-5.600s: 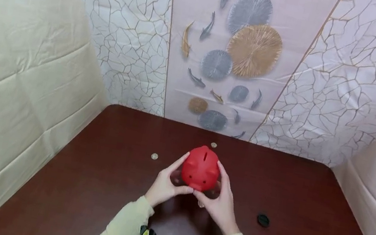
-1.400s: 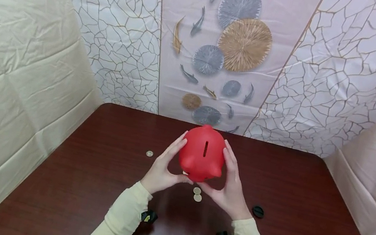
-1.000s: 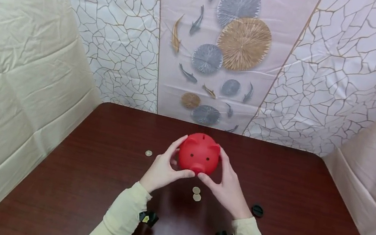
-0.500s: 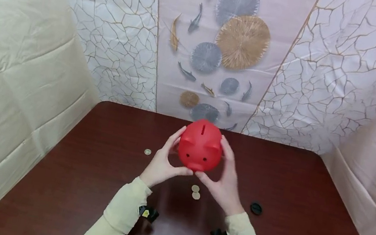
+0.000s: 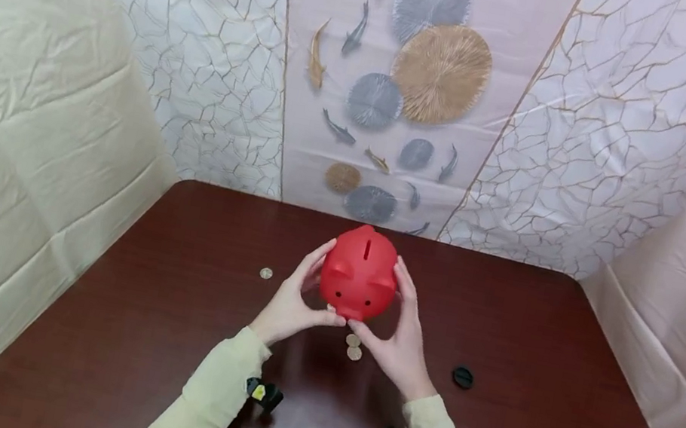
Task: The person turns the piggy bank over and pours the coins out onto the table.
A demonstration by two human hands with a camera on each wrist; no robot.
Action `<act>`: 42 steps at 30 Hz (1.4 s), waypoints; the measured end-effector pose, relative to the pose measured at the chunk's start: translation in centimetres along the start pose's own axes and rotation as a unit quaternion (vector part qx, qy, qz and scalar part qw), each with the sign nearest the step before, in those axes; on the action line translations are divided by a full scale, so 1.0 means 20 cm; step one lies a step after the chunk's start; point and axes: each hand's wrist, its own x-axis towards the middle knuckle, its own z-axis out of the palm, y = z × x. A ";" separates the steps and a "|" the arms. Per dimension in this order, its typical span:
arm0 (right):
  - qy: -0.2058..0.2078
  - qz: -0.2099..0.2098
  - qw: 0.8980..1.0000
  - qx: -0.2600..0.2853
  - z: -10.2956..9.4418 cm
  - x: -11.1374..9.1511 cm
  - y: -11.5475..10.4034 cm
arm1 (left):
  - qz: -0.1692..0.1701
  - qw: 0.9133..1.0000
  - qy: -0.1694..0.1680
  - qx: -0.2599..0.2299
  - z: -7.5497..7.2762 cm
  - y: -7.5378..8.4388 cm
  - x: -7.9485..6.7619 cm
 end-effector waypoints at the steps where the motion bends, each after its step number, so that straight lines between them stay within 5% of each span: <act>1: 0.000 0.005 1.000 -0.005 0.01 -0.01 0.01 | -0.006 1.000 -0.005 -0.005 0.01 -0.02 0.00; 8: -0.064 0.064 0.996 -0.024 0.05 -0.01 0.05 | -0.086 0.996 -0.009 0.029 0.00 -0.08 -0.03; 15: -0.026 0.015 1.000 -0.010 0.01 0.00 -0.01 | -0.039 0.999 -0.010 0.003 -0.01 0.04 0.00; 23: -0.070 0.090 0.993 0.043 0.08 -0.04 0.11 | -0.120 0.993 -0.006 -0.001 0.03 -0.10 -0.01; 29: -0.038 0.057 0.997 0.021 0.04 -0.05 0.04 | -0.086 0.996 0.008 -0.029 0.02 -0.05 -0.04; 35: -0.071 0.105 0.991 0.033 0.05 -0.07 0.05 | -0.129 0.991 0.002 -0.039 0.03 -0.07 -0.08; 42: -0.080 0.103 0.990 0.050 0.05 -0.05 0.06 | -0.126 0.991 0.007 -0.036 0.03 -0.08 -0.07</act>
